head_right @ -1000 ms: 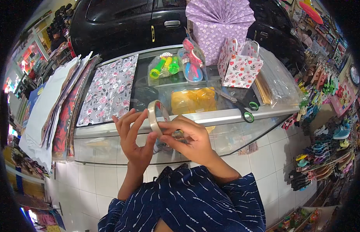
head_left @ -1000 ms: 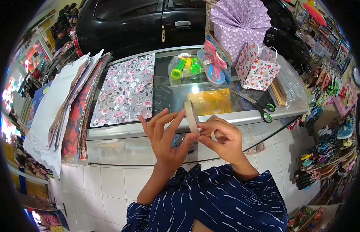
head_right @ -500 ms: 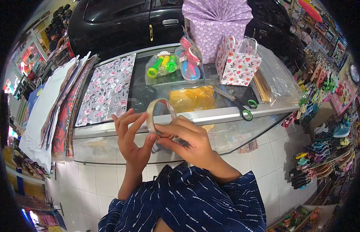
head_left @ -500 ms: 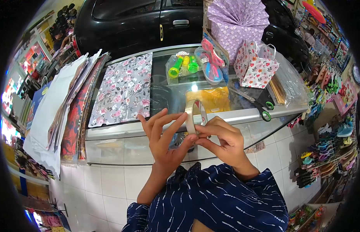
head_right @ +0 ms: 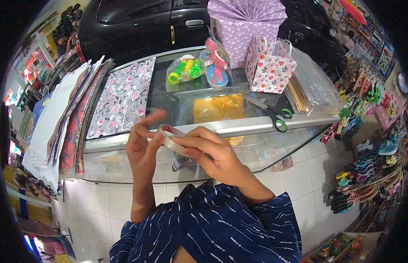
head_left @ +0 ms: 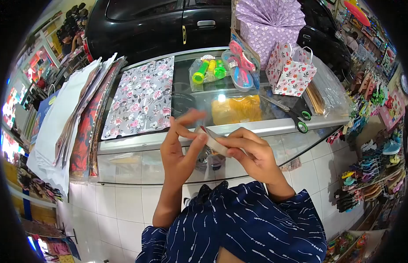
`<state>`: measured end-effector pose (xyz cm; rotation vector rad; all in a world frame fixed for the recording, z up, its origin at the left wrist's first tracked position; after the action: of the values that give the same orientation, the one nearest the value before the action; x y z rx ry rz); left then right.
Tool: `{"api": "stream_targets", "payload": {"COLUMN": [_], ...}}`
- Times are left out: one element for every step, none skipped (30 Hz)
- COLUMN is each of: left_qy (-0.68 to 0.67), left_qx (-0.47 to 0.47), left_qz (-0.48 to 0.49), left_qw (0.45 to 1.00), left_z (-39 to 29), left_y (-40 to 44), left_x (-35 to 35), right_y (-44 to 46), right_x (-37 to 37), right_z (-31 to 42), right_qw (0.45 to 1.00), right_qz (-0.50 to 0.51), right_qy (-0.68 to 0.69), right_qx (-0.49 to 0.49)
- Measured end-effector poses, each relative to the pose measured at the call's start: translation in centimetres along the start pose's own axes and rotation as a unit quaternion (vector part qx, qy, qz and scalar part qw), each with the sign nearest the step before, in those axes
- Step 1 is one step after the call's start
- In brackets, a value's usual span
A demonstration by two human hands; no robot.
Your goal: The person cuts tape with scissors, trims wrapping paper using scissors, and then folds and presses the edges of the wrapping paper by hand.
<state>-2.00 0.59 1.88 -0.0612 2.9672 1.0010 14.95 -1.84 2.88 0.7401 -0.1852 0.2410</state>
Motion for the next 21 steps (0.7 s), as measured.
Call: {"api": "stream_targets", "payload": {"left_qy": [-0.007, -0.014, -0.021, -0.057, -0.092, -0.128, -0.139, -0.149, -0.159, -0.152, -0.144, -0.137, -0.120, -0.103, -0.086, -0.071, -0.056, -0.042, -0.041, -0.040, -0.039], "left_qx": [0.007, 0.014, 0.021, 0.024, 0.028, 0.031, 0.038, 0.044, 0.051, 0.041, 0.031, 0.020, 0.001, -0.018, -0.036, -0.049, -0.063, -0.077, -0.067, -0.057, -0.048], "left_qz": [0.017, 0.033, 0.050, 0.044, 0.039, 0.034, 0.037, 0.041, 0.044, 0.039, 0.035, 0.030, 0.029, 0.028, 0.027, 0.025, 0.023, 0.022, 0.021, 0.020, 0.019], "left_qw": [1.000, 0.999, 0.998, 0.997, 0.995, 0.991, 0.989, 0.987, 0.985, 0.987, 0.988, 0.990, 0.992, 0.994, 0.995, 0.996, 0.996, 0.996, 0.997, 0.997, 0.998], "left_z": [0.0, 0.2, 0.2, 0.1, -0.1, -0.3, -0.2, -0.2, -0.1, 0.0, 0.2, 0.2, 0.1, 0.0, -0.2, -0.2, -0.1, -0.1, -0.2, -0.4, -0.4], "left_y": [0.0, 0.0, 0.0, 0.0, 0.0, 0.0, 0.0, -0.2, -0.4, -0.4, -0.5, -0.4, -0.4, -0.4, -0.4, -0.4, -0.5, -0.4, -0.5, -0.6, -0.6], "left_x": [0.1, 0.2, 0.1, 0.0, -0.3, -0.5, -0.5, -0.5, -0.5, -0.4, -0.3, -0.3, -0.3, -0.4, -0.4, -0.4, -0.5, -0.6, -0.6, -0.7, -0.8], "right_y": [0.1, 0.1, 0.1, 0.2, 0.2, -0.1, -0.4, -0.6, -0.7, -0.7, -0.7, -0.4, -0.2, 0.0, 0.1, 0.1, 0.1, 0.1, 0.2, 0.2, 0.2], "right_x": [0.0, 0.0, 0.1, 0.2, 0.3, 0.3, 0.2, 0.2, 0.4, 0.6, 0.8, 1.1, 1.3, 1.4, 1.5, 1.6, 1.7, 1.8, 1.8, 1.9, 2.0], "right_z": [0.0, 0.1, 0.3, 0.5, 0.6, 0.3, -0.1, -0.4, -0.4, -0.5, -0.5, -0.3, -0.2, -0.1, -0.2, -0.3, -0.5, -0.7, -1.0, -1.2, -1.5], "right_qw": [1.000, 1.000, 1.000, 0.999, 0.998, 0.994, 0.986, 0.975, 0.975, 0.974, 0.974, 0.988, 0.995, 0.995, 0.995, 0.994, 0.992, 0.993, 0.994, 0.994, 0.995], "right_qz": [-0.001, -0.001, -0.008, -0.016, -0.024, -0.047, -0.070, -0.094, -0.094, -0.094, -0.094, -0.091, -0.086, -0.080, -0.079, -0.077, -0.076, -0.083, -0.089, -0.096, -0.096], "right_qy": [0.005, 0.011, 0.018, 0.024, 0.031, 0.080, 0.130, 0.179, 0.179, 0.178, 0.177, 0.110, 0.042, -0.026, -0.043, -0.061, -0.079, -0.066, -0.053, -0.041, -0.027], "right_qx": [-0.008, -0.016, -0.025, -0.033, -0.042, -0.060, -0.077, -0.094, -0.097, -0.101, -0.104, -0.055, -0.006, 0.043, 0.049, 0.054, 0.059, 0.050, 0.042, 0.035, 0.021]}}
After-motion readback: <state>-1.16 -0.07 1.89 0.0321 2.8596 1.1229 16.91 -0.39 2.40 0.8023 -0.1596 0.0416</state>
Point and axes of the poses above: each hand's wrist, its own y-axis towards the middle knuckle, its own x-axis out of the back of the hand, z = x × y, the point moved 4 cm from there along y, towards the middle knuckle, and after that the axes turned 4 degrees about -z, right-handed, at the moved point
